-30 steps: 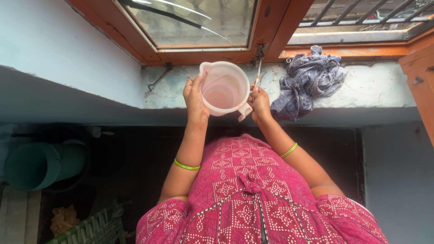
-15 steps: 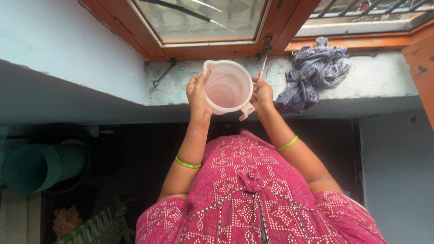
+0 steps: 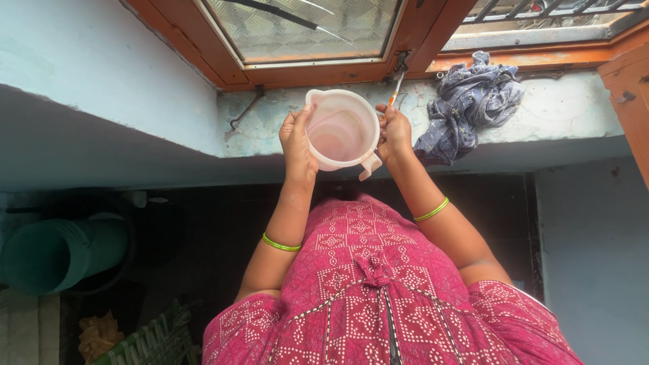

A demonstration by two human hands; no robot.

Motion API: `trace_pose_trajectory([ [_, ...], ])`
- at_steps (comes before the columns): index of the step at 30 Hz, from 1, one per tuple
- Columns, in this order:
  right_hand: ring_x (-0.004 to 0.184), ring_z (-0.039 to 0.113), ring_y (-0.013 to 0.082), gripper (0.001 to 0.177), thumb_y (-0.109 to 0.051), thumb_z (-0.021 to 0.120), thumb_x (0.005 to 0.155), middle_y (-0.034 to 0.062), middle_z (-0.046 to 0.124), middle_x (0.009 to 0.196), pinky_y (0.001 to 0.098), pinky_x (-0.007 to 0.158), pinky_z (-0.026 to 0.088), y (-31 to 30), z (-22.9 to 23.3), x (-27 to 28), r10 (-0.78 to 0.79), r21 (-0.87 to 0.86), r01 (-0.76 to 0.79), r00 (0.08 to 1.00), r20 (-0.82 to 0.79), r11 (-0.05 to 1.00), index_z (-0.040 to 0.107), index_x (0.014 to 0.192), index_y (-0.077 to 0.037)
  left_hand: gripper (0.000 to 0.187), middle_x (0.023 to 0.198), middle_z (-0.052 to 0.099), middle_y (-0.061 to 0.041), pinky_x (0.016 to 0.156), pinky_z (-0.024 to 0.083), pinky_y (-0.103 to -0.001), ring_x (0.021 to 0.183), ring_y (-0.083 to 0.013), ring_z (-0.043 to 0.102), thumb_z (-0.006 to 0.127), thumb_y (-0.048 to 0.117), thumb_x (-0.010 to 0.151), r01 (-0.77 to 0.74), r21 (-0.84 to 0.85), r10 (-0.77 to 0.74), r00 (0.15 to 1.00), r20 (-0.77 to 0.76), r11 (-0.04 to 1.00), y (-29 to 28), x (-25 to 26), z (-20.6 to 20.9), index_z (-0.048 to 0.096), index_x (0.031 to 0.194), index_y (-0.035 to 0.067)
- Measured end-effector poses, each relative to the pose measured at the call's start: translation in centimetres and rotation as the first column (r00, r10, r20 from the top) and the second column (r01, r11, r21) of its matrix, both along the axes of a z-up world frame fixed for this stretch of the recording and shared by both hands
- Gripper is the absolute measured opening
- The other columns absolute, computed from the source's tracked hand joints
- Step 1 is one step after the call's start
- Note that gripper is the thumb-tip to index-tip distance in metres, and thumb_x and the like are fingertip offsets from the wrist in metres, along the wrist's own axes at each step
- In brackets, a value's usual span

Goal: The person uses a toothbrush dipped in a pink liquid from a plastic jug to scrub the wooden window frame. They repeatedly dip the brush and scrub different sections of the frame, including the lower sill and vertical edges.

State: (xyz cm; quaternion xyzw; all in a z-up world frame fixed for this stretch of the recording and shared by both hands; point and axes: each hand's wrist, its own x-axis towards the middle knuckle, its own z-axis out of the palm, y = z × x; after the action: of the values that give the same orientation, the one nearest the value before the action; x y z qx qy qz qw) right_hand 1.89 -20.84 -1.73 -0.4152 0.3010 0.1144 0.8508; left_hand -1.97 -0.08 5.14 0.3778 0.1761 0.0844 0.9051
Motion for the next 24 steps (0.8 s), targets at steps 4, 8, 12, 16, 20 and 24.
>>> trace_pose_trajectory([
  [4, 0.045, 0.029, 0.0044, 0.034, -0.029, 0.04, 0.111, -0.0044, 0.045, 0.065, 0.0219, 0.04, 0.025, -0.2, 0.1, -0.5, 0.028, -0.032, -0.027, 0.998, 0.053, 0.999, 0.055, 0.122, -0.001, 0.02, 0.093, 0.072, -0.007, 0.083, 0.055, -0.03, 0.088, -0.0127, 0.066, 0.073, 0.013, 0.095, -0.001, -0.035, 0.002, 1.0, 0.021, 0.999, -0.1, 0.2, -0.1, 0.06, 0.081, 0.011],
  [8, 0.043, 0.029, 0.0046, 0.035, -0.031, 0.039, 0.11, -0.0044, 0.044, 0.063, 0.0215, 0.04, 0.025, -1.3, 2.5, -2.2, 0.102, -0.036, -0.101, 0.995, 0.015, 0.994, 0.056, 0.119, -0.002, 0.016, 0.091, 0.073, -0.007, 0.081, 0.055, -0.03, 0.085, -0.0133, 0.066, 0.073, 0.012, 0.092, -0.003, -0.046, 0.002, 1.0, -0.023, 0.999, -0.4, 0.6, -0.1, 0.062, 0.081, 0.01],
  [12, 0.046, 0.037, 0.0048, 0.034, -0.028, 0.046, 0.108, -0.001, 0.053, 0.069, 0.0218, 0.041, 0.03, -3.1, 7.6, -5.3, 0.347, -0.378, -0.27, 0.926, 0.15, 0.885, 0.064, 0.118, 0.0, 0.022, 0.09, 0.071, -0.008, 0.079, 0.053, -0.03, 0.083, -0.0127, 0.064, 0.075, 0.013, 0.096, -0.014, -0.042, 0.015, 1.0, 0.019, 0.999, -0.4, 1.1, -0.9, 0.06, 0.081, 0.01],
  [16, 0.064, 0.057, 0.0187, 0.029, -0.022, 0.058, 0.101, 0.0087, 0.062, 0.082, 0.0329, 0.059, 0.046, -3.3, 13.3, -8.2, 0.678, -0.922, -0.116, 0.713, 0.182, 0.37, 0.074, 0.114, -0.003, 0.012, 0.092, 0.072, -0.006, 0.081, 0.054, -0.028, 0.084, -0.011, 0.065, 0.072, 0.013, 0.095, -0.011, -0.008, 0.011, 0.999, 0.041, 1.0, -1.1, 1.7, -0.8, 0.066, 0.086, 0.007],
  [20, 0.087, 0.065, 0.0346, 0.021, -0.015, 0.066, 0.09, 0.0139, 0.066, 0.088, 0.045, 0.075, 0.05, -1.2, 15.7, -9.1, 0.805, -0.99, 0.048, 0.587, -0.081, -0.135, 0.077, 0.105, -0.007, 0.012, 0.103, 0.073, -0.006, 0.085, 0.053, -0.026, 0.09, -0.0084, 0.064, 0.07, 0.013, 0.099, 0.064, 0.072, -0.075, 0.982, 0.171, 0.995, -2.9, 1.6, 0.4, 0.068, 0.091, 0.005],
  [24, 0.09, 0.068, 0.0321, 0.019, -0.007, 0.065, 0.08, 0.0127, 0.067, 0.088, 0.042, 0.075, 0.053, 0.9, 16.0, -7.9, 0.827, -0.958, 0.122, 0.54, -0.157, -0.261, 0.078, 0.095, -0.008, 0.01, 0.099, 0.071, -0.004, 0.08, 0.052, -0.025, 0.087, -0.0074, 0.063, 0.069, 0.012, 0.097, 0.176, 0.226, -0.204, 0.973, 0.107, 0.958, -4.6, 0.5, 2.1, 0.072, 0.105, 0.006],
])
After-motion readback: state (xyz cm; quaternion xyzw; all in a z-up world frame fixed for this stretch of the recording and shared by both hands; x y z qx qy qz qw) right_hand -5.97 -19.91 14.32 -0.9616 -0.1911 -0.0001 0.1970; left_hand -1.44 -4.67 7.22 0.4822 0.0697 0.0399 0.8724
